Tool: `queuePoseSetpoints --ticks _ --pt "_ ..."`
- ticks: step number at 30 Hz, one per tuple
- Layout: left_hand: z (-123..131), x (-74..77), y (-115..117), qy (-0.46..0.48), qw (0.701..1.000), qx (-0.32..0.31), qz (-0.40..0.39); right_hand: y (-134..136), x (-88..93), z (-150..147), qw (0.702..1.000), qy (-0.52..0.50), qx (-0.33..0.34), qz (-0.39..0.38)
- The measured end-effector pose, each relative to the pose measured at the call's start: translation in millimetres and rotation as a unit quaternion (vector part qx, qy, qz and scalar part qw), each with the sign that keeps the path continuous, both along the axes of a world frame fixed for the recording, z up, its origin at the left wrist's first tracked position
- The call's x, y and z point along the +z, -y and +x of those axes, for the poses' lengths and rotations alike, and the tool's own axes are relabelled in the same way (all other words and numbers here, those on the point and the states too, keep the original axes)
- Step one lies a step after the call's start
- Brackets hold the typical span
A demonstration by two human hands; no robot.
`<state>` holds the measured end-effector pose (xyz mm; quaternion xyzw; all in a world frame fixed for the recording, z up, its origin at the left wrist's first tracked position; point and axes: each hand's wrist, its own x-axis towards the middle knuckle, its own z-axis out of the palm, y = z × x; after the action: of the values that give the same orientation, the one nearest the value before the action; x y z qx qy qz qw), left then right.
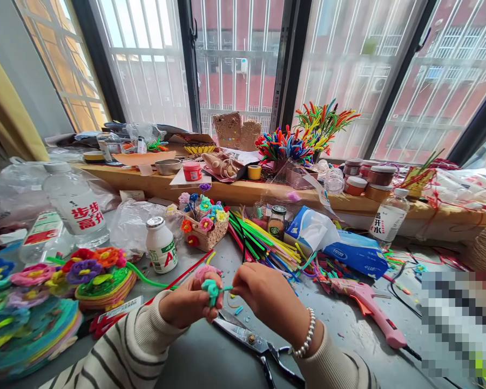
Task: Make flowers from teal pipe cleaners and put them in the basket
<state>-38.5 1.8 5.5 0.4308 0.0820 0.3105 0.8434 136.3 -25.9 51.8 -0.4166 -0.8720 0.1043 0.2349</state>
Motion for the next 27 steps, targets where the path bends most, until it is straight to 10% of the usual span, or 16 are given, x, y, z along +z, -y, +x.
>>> queuePoseSetpoints --ticks 11,27 --pt "6.1 3.6 0.2 -0.090 0.990 0.105 0.022 0.0 -9.1 -3.5 0.970 -0.086 0.085 -0.212" --pt "6.7 -1.4 -3.4 -0.152 0.979 0.123 0.054 -1.1 0.3 -4.2 0.968 -0.232 0.047 -0.076"
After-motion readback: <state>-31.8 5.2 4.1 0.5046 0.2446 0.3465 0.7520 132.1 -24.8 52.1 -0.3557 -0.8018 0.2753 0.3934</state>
